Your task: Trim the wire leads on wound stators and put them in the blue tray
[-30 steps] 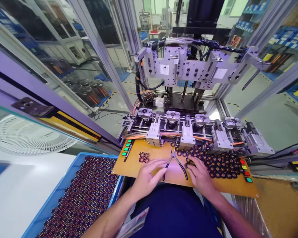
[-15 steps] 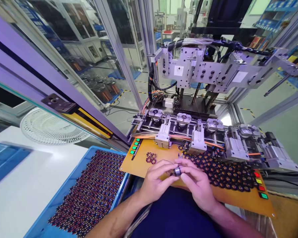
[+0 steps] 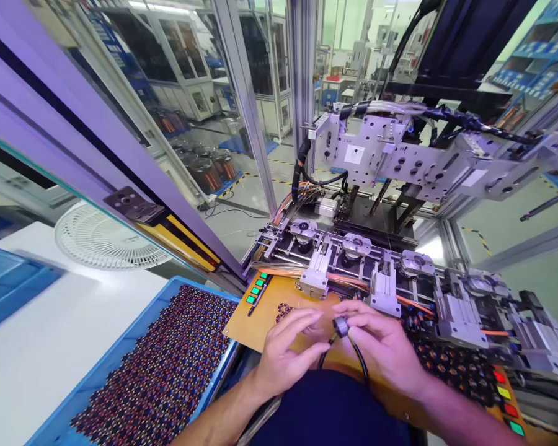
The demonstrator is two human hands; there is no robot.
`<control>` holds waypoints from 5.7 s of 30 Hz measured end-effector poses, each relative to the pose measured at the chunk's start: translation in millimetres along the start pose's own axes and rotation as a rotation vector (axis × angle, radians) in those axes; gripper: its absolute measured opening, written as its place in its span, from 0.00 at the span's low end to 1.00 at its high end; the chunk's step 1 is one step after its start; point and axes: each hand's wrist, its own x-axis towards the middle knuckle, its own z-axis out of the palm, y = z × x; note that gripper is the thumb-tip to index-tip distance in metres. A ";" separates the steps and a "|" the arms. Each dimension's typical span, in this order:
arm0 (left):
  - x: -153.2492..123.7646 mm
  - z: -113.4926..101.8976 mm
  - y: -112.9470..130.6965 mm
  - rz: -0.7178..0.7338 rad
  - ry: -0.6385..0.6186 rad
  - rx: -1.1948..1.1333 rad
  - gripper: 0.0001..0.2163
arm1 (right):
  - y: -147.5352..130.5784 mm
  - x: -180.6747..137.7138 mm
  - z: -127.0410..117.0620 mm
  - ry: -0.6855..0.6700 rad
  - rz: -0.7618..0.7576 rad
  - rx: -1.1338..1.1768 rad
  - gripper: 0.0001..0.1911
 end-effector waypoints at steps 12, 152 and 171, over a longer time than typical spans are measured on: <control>-76.1 -2.7 -108.2 -0.378 0.258 0.350 0.18 | 31.0 146.6 -118.2 -0.157 -0.393 -0.837 0.11; -71.8 -0.6 -128.3 -0.557 0.165 0.403 0.24 | 42.8 57.0 -218.9 -0.091 -0.226 -1.109 0.11; -71.5 -0.9 -128.4 -0.524 0.169 0.426 0.21 | 37.1 64.4 -213.1 -0.179 -0.246 -1.267 0.11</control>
